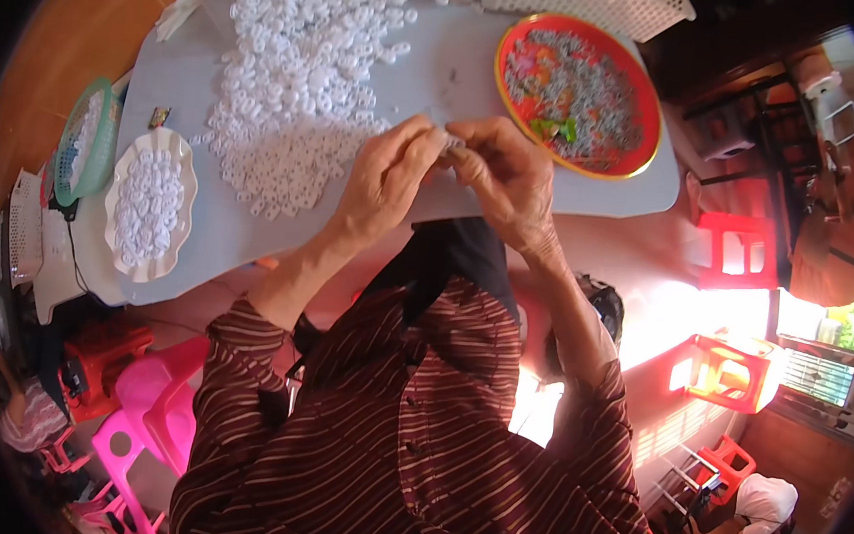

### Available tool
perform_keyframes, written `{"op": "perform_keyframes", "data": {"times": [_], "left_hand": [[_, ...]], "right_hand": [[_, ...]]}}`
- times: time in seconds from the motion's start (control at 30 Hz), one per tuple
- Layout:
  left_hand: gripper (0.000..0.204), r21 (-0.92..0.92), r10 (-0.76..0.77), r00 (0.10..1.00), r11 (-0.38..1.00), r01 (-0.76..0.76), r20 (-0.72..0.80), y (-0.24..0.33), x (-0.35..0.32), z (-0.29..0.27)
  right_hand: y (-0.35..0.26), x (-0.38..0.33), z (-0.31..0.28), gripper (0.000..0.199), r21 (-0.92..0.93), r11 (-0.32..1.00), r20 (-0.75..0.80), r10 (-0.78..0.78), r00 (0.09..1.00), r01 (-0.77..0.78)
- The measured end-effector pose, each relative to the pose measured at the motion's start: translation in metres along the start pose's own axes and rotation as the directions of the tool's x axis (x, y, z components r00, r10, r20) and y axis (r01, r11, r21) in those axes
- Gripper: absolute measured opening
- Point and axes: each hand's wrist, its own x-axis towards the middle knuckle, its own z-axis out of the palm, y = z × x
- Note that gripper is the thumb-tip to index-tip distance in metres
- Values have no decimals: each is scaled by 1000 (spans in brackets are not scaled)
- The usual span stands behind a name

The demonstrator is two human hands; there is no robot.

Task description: Assembling small metal components onto white plastic pieces at a workspace table.

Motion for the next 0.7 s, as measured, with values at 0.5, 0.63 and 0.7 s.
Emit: {"op": "perform_keyframes", "data": {"times": [0.5,0.63,0.7], "left_hand": [[33,-516,-189,962,854,63,-196,-19,-16,-7],[32,-554,-195,966,830,72,-167,-19,-14,-6],[32,-551,-208,966,829,92,-152,-17,-15,-7]], "right_hand": [[-19,168,-43,15,-682,663,119,-316,941,308],[-5,153,-10,13,-734,518,449,-116,886,440],[-8,152,-12,15,-785,467,445,-33,895,407]]}}
